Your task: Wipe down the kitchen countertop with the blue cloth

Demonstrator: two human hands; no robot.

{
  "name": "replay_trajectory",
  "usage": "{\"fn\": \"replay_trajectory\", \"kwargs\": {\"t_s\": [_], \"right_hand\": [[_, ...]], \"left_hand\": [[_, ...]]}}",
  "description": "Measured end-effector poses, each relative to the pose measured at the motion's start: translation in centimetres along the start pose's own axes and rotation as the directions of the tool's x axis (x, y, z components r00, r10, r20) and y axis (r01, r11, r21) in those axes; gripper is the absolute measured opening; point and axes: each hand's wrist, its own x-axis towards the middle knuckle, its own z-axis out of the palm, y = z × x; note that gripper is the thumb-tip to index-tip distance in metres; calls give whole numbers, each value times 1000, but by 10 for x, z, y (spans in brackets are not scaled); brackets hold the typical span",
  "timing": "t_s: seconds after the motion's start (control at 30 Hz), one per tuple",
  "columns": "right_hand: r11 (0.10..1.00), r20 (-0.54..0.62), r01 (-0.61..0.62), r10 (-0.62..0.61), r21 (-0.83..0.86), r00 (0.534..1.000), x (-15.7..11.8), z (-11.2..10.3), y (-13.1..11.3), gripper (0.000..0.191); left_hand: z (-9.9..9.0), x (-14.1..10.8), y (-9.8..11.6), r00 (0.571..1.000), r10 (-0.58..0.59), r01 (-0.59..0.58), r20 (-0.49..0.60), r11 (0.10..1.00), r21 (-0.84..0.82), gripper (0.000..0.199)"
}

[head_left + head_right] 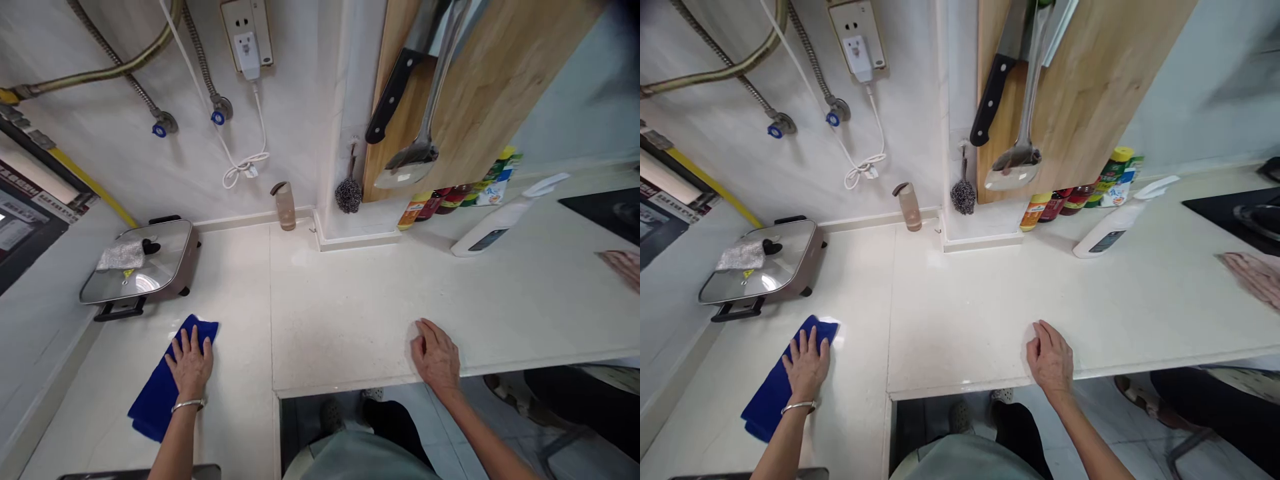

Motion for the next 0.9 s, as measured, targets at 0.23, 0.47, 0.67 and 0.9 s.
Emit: {"fn": "replay_trajectory", "kwargs": {"t_s": [0.23,0.47,0.67,0.9], "right_hand": [[1000,8,-12,12,-7,1000,3,-2,-3,39],[1000,5,-30,30,4,1000,5,-2,-6,40],[999,-14,-47,47,28,999,6,1,-6,38],[997,-18,-65,65,40,998,6,4,-4,38]], "left_hand": [[17,55,84,1000,27,-27,-5,999,-21,69],[32,84,196,984,180,-180,3,983,-22,65],[44,63,276,906,420,-420,-45,908,15,64],[54,-19,338,712,701,-701,-44,705,-109,62]]}}
